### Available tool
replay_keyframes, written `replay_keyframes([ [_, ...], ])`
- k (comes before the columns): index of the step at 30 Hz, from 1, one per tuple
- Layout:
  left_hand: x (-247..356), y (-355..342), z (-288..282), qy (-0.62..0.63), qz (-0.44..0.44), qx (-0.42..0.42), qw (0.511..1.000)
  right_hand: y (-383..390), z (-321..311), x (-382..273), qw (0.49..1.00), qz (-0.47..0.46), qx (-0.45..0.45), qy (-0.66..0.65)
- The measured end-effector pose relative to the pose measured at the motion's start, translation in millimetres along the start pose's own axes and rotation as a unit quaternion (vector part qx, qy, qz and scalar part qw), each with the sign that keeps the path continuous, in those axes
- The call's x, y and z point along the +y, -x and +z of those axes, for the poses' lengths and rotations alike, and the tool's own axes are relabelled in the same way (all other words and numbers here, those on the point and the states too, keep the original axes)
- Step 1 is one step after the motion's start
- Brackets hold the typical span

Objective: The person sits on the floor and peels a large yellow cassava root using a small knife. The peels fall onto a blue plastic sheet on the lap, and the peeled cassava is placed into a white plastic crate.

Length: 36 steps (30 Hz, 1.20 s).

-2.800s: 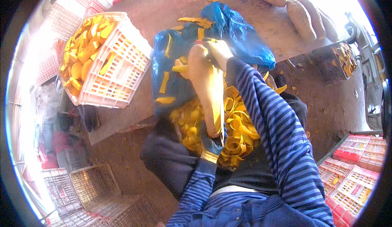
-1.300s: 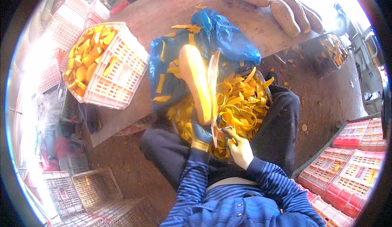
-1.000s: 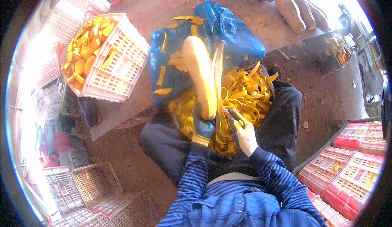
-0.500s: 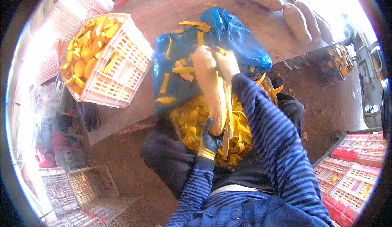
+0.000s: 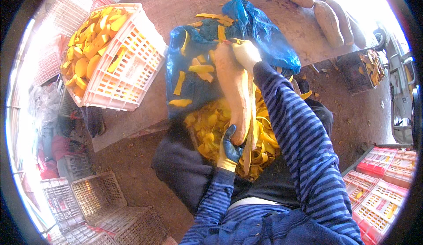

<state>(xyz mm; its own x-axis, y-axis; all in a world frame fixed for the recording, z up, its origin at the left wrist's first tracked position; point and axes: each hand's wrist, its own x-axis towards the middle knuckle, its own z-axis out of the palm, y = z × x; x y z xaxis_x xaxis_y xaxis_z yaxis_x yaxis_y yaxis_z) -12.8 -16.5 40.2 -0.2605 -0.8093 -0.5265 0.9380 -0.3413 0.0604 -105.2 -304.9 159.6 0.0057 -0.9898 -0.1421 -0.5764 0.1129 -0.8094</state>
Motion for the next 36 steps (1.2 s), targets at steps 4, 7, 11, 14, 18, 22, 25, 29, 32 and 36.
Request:
replay_keyframes([
  [4,-2,4,7,-0.008,0.033,0.018,0.999,40,5,3,0.994,-0.090,0.049,0.042],
  [7,1,7,10,-0.018,0.034,-0.006,0.999,88,9,9,0.996,-0.060,0.069,0.015],
  [11,6,8,12,-0.029,0.018,-0.043,0.998,149,11,13,0.995,-0.056,0.078,0.009],
  [14,5,5,9,-0.042,0.031,-0.024,0.998,189,9,20,0.999,0.037,0.014,0.008],
  [18,2,-2,2,-0.022,0.005,-0.075,0.997,233,18,35,0.997,0.027,0.052,-0.051],
  [22,5,-5,0,0.000,-0.006,-0.142,0.990,278,26,56,0.994,0.001,0.072,-0.086],
  [25,12,-3,7,0.010,-0.104,-0.227,0.968,321,21,67,0.998,-0.033,0.053,-0.023],
  [29,11,2,22,-0.054,0.026,-0.057,0.997,369,0,80,0.992,0.063,-0.105,0.018],
  [32,14,0,29,-0.149,0.110,0.031,0.982,376,-12,86,0.994,0.044,-0.041,-0.089],
  [36,19,7,24,-0.068,-0.017,0.021,0.997,342,-7,86,0.971,0.109,-0.003,-0.213],
])
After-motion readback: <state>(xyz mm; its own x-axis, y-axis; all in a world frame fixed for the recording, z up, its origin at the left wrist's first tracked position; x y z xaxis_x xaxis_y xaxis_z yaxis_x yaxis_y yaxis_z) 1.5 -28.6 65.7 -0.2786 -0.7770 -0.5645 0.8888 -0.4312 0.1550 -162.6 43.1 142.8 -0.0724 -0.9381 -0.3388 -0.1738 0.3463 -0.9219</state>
